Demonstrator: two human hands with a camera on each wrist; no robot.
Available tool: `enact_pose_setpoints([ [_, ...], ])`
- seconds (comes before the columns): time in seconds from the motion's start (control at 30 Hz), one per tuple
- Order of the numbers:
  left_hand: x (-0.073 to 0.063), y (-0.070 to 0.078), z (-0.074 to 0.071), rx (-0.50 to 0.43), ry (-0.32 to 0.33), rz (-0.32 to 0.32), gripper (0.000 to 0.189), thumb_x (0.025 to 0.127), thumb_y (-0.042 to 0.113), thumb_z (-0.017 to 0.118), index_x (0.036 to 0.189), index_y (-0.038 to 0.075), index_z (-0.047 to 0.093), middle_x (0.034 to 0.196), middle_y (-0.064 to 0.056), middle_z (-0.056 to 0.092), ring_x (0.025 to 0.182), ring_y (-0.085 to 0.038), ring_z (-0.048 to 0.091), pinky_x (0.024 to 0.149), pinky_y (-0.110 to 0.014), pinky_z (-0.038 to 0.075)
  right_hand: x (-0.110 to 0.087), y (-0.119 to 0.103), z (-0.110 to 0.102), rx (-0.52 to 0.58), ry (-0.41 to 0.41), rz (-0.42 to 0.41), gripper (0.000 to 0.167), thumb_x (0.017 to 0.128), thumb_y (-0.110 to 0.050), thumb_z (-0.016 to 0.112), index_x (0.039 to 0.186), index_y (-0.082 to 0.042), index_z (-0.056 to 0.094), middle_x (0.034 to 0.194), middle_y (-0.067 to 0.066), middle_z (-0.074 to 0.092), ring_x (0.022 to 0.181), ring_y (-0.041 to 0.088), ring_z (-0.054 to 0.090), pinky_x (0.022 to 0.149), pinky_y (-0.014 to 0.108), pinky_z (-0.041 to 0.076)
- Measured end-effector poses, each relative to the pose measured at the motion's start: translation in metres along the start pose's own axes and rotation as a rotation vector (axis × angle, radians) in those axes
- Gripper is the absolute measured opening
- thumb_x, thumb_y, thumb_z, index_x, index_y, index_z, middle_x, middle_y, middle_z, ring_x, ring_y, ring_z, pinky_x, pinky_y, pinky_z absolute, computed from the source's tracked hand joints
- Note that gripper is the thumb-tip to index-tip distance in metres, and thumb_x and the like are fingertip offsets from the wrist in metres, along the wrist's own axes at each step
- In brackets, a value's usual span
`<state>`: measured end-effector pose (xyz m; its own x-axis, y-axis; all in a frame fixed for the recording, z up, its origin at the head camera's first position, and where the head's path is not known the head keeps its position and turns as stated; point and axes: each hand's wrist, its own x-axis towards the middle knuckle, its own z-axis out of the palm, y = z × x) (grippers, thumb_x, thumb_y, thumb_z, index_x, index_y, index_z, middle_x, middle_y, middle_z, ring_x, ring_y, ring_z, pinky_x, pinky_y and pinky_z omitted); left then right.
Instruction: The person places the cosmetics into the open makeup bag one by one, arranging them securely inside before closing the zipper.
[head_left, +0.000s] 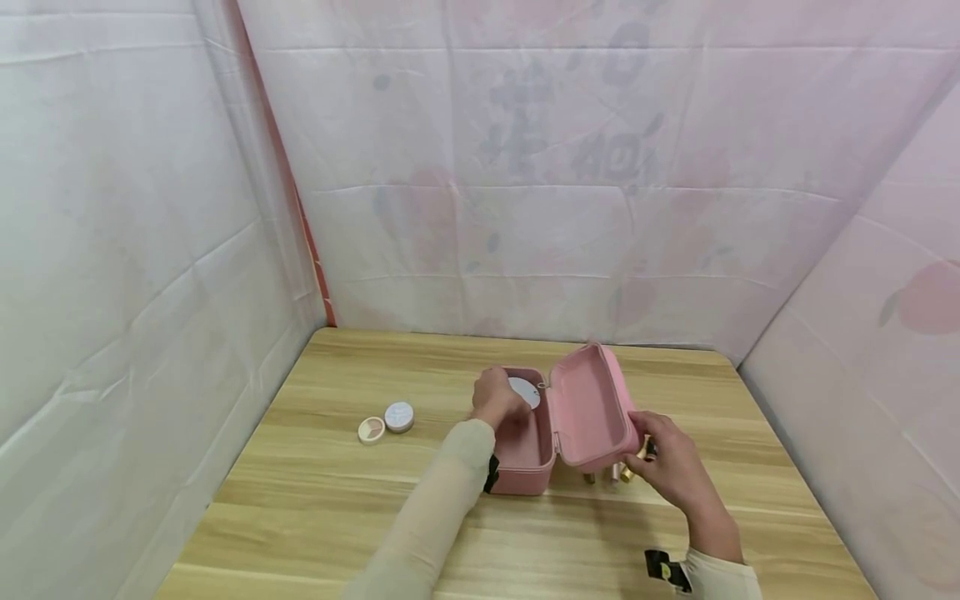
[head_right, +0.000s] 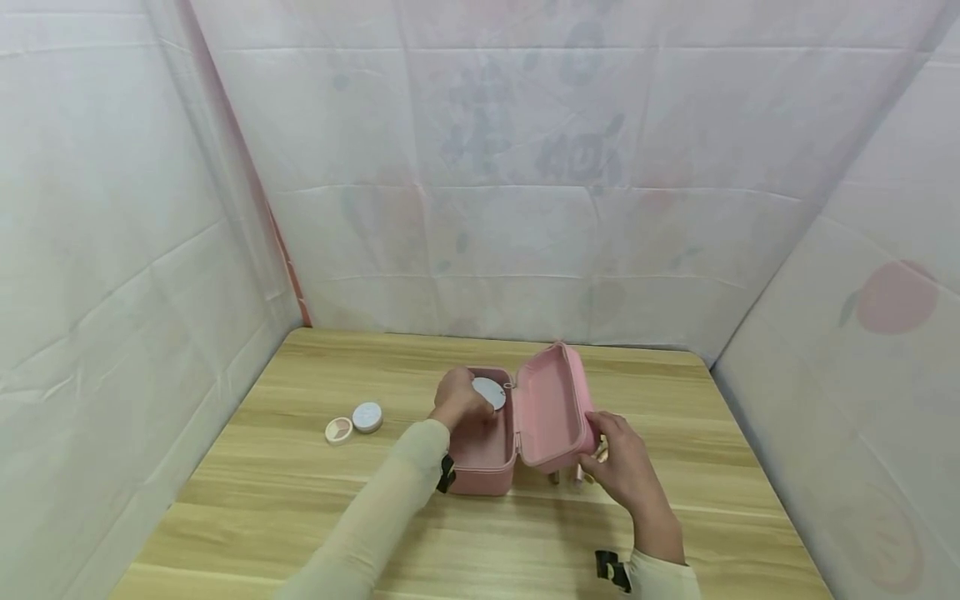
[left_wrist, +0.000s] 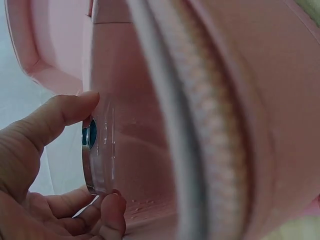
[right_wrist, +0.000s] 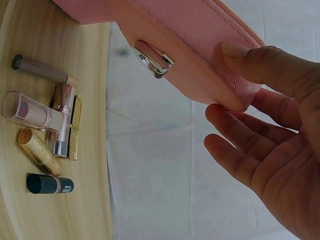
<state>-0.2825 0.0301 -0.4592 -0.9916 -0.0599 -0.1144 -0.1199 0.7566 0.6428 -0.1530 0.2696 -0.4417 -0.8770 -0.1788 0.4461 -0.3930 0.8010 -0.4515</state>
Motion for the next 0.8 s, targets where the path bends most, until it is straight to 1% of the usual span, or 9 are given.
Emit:
enact_pose_setpoints([
  [0.07,0.0,0.001,0.001,0.003,-0.003,0.001,0.054,0.047,0.014,0.087,0.096,0.002,0.066,0.09,-0.01,0.059,0.072,-0.022,0.052,0.056,-0.032,0.046,0.0,0.0,0.0,0.007,-0.005,0.007,0.059,0.06,0.006,0.08,0.114,0.009,0.056,0.108,0.024,0.057,0.079,0.026,0.055,0.06,0.04,0.047],
  [0.13,0.001,0.003,0.003,0.017,-0.008,0.011,0.057,0.047,0.014,0.087,0.098,0.001,0.065,0.093,-0.011,0.058,0.076,-0.023,0.053,0.061,-0.033,0.048,0.0,0.001,0.0,0.01,-0.007,0.014,0.059,0.061,0.006,0.08,0.114,0.008,0.057,0.107,0.023,0.057,0.076,0.023,0.054,0.059,0.038,0.047],
  [0.23,0.002,0.005,0.006,0.085,-0.003,0.046,0.062,0.048,0.018,0.088,0.102,-0.001,0.063,0.097,-0.014,0.058,0.085,-0.025,0.053,0.07,-0.035,0.048,0.0,0.001,0.001,0.012,-0.007,0.019,0.058,0.061,0.006,0.08,0.114,0.007,0.057,0.103,0.019,0.058,0.071,0.018,0.05,0.057,0.033,0.045],
  [0.3,0.004,0.006,0.008,0.124,0.009,0.057,0.065,0.049,0.021,0.089,0.103,-0.001,0.062,0.1,-0.015,0.057,0.09,-0.026,0.052,0.074,-0.035,0.048,0.0,0.001,0.001,0.01,-0.004,0.018,0.057,0.06,0.006,0.08,0.113,0.005,0.058,0.1,0.016,0.058,0.07,0.015,0.047,0.055,0.029,0.043],
  [0.4,0.006,0.007,0.011,0.157,0.023,0.059,0.066,0.048,0.023,0.09,0.104,0.0,0.063,0.101,-0.016,0.057,0.092,-0.027,0.052,0.075,-0.036,0.048,0.0,0.002,0.001,0.007,0.004,0.01,0.057,0.06,0.006,0.081,0.113,0.004,0.059,0.098,0.013,0.058,0.068,0.013,0.046,0.054,0.028,0.042],
  [0.57,0.01,0.008,0.014,0.166,0.016,0.057,0.069,0.047,0.022,0.091,0.106,0.0,0.063,0.105,-0.018,0.056,0.093,-0.031,0.053,0.073,-0.039,0.049,0.0,0.002,0.0,0.006,0.007,0.004,0.057,0.06,0.006,0.081,0.112,0.004,0.059,0.097,0.012,0.058,0.068,0.013,0.046,0.055,0.028,0.043],
  [0.63,0.012,0.008,0.015,0.17,0.004,0.061,0.07,0.049,0.021,0.091,0.108,0.0,0.063,0.108,-0.019,0.056,0.094,-0.032,0.054,0.072,-0.04,0.05,0.0,0.001,0.0,0.006,0.002,0.008,0.056,0.06,0.006,0.081,0.112,0.004,0.059,0.097,0.012,0.058,0.069,0.013,0.046,0.055,0.028,0.043],
  [0.7,0.013,0.007,0.016,0.176,-0.009,0.077,0.069,0.05,0.021,0.092,0.109,0.0,0.063,0.108,-0.018,0.057,0.093,-0.032,0.055,0.071,-0.04,0.05,0.0,0.001,-0.001,0.007,-0.005,0.016,0.056,0.061,0.005,0.081,0.112,0.004,0.059,0.098,0.012,0.058,0.069,0.013,0.047,0.055,0.028,0.043],
  [0.8,0.016,0.006,0.016,0.212,-0.068,0.12,0.065,0.054,0.021,0.089,0.11,0.001,0.063,0.109,-0.017,0.057,0.093,-0.03,0.055,0.073,-0.039,0.049,0.001,0.001,-0.002,0.011,-0.016,0.033,0.056,0.062,0.005,0.081,0.113,0.003,0.059,0.099,0.013,0.058,0.069,0.014,0.047,0.055,0.029,0.043],
])
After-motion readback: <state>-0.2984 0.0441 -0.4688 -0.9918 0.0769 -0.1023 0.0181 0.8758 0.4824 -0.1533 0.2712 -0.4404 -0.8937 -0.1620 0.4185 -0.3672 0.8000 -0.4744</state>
